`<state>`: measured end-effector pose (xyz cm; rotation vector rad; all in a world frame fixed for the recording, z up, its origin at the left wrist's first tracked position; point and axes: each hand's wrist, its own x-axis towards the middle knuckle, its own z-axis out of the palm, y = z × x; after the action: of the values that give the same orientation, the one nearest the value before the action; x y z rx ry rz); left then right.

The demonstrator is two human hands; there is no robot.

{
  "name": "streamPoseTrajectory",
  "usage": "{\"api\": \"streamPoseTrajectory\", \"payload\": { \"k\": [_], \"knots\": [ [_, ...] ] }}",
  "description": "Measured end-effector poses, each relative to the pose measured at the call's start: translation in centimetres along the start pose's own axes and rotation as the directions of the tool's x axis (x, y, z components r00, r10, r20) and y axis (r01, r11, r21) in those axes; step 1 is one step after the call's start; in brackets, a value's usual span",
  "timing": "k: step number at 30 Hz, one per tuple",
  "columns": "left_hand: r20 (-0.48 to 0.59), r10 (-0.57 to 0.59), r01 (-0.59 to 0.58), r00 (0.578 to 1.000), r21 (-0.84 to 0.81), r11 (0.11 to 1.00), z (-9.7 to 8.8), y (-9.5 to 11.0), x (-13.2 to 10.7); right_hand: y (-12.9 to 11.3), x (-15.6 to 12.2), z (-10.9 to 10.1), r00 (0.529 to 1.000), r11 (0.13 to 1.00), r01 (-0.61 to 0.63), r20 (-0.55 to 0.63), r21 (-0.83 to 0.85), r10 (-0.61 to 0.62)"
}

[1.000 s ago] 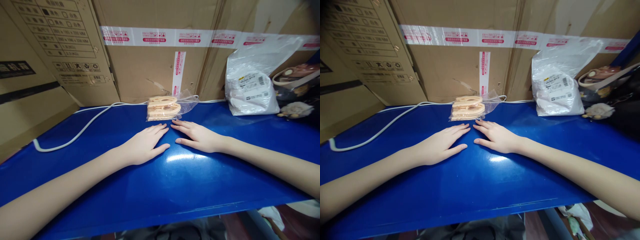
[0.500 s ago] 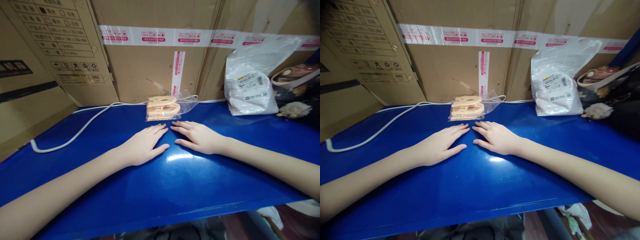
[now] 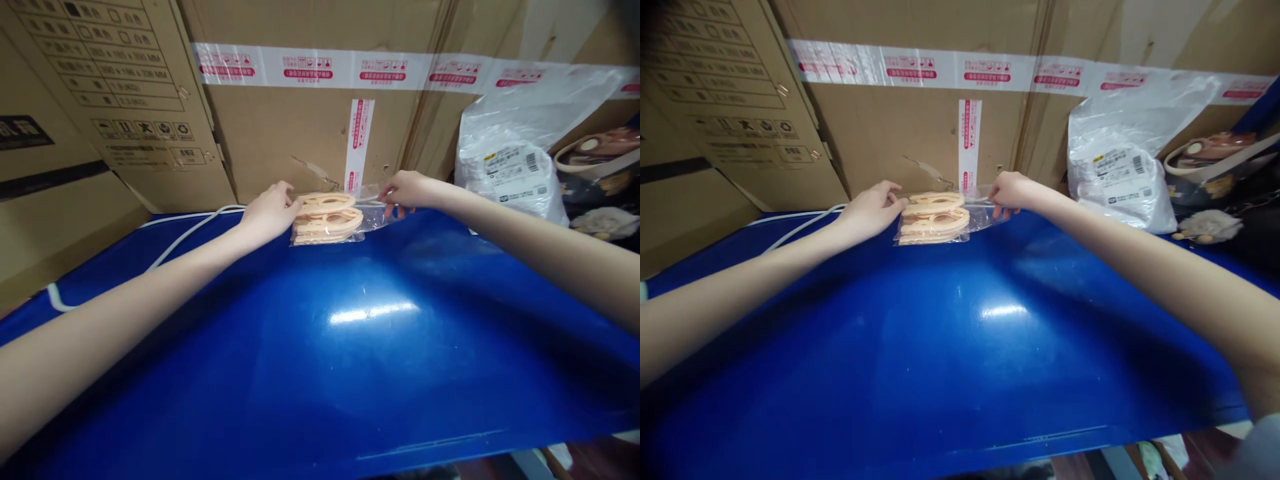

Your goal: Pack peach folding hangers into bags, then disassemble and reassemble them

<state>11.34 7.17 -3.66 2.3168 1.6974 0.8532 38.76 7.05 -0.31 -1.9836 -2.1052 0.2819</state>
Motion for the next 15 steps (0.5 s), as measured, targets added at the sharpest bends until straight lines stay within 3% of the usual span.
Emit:
{"api": "streamPoseTrajectory", "payload": {
  "k": [3, 5, 9, 12, 15],
  "knots": [
    [0.116, -0.157, 0.172, 0.981, -0.129, 0.977, 0.9, -1.0, 2.9, 0.2, 2.4, 0.2, 0.997, 0.994, 0.014, 0.08, 0.111, -0.023],
    [0.198, -0.235, 0.28, 0.952, -0.24, 0.93, 1.4, -1.1, 4.0, -0.1, 3.0, 0.8, 0.992, 0.963, 0.004, 0.123, 0.271, -0.038],
    [0.319, -0.355, 0.473, 0.879, -0.478, 0.74, 1.7, -0.5, 5.0, -1.3, 3.4, 2.2, 0.972, 0.829, -0.051, 0.217, 0.557, -0.086],
    [0.368, -0.397, 0.541, 0.841, -0.611, 0.578, 1.1, 0.0, 4.8, -2.3, 3.6, 2.9, 0.97, 0.732, -0.083, 0.224, 0.676, -0.097],
    [0.376, -0.39, 0.53, 0.841, -0.718, 0.451, 0.0, 0.6, 3.8, -3.3, 3.2, 2.9, 0.982, 0.583, -0.096, 0.173, 0.807, -0.078]
  ]
}}
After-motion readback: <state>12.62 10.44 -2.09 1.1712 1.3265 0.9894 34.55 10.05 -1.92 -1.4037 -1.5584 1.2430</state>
